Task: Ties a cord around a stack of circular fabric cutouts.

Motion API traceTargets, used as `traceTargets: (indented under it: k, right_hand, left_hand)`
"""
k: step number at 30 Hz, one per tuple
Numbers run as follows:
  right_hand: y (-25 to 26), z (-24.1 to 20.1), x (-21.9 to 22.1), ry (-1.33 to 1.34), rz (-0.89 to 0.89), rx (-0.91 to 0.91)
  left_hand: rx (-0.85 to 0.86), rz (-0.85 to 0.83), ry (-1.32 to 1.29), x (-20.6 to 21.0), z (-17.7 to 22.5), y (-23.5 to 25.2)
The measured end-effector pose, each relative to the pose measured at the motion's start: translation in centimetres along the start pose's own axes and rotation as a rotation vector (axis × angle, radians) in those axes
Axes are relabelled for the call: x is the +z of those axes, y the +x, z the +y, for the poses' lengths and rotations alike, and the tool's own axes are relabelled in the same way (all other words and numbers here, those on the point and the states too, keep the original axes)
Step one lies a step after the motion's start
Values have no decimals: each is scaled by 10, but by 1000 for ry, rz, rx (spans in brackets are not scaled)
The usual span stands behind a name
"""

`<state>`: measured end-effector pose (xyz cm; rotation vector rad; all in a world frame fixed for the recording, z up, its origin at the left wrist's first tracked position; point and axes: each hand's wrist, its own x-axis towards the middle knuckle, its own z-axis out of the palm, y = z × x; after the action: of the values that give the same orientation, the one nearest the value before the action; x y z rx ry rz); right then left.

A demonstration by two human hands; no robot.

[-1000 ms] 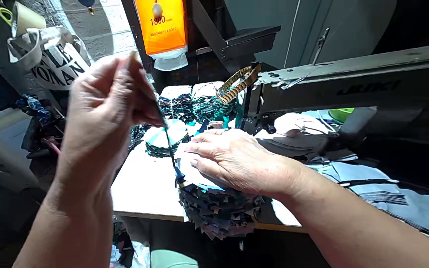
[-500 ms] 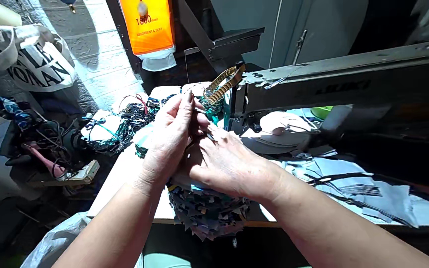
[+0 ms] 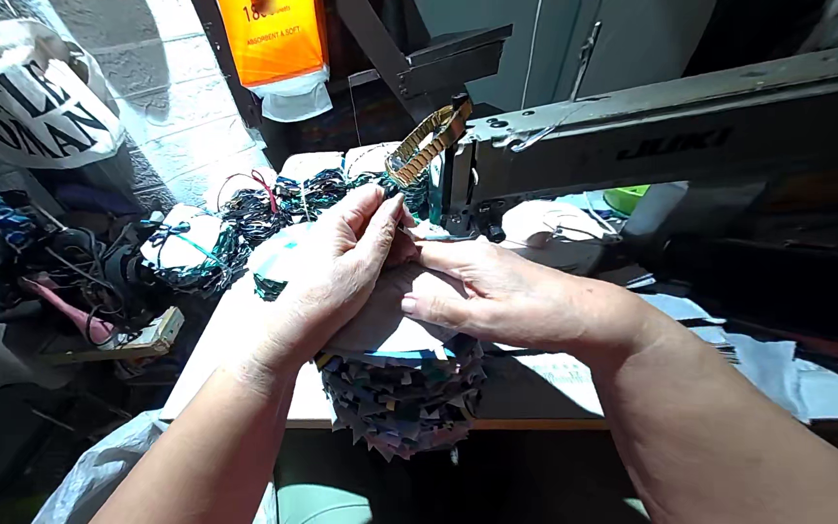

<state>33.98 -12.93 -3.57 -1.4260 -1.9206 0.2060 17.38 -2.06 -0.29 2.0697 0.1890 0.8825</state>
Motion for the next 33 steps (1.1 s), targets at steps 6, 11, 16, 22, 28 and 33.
traceTargets:
  k: [6,11,16,22,28,33]
  right_hand:
    - [3,-16,1,-89,-79,133]
    - [-4,-1,-2,328,-16,134]
    - [-44,28,-26,458,152,226]
    - [-116,59,-7,-292,-22,343]
    - [-132,52,16,-594,26,334]
    - [-127,51,3,-508,85,315]
  left_hand:
    - [232,-212,83,-5,19,11]
    - [112,-178,80,10,2,11]
    - [149,-253,195,9,1,3]
    - [148,-197,224,13,2,-2]
    - [129,-177,226,16,-1,-5]
    - [110,-171,190,15,-4,-4]
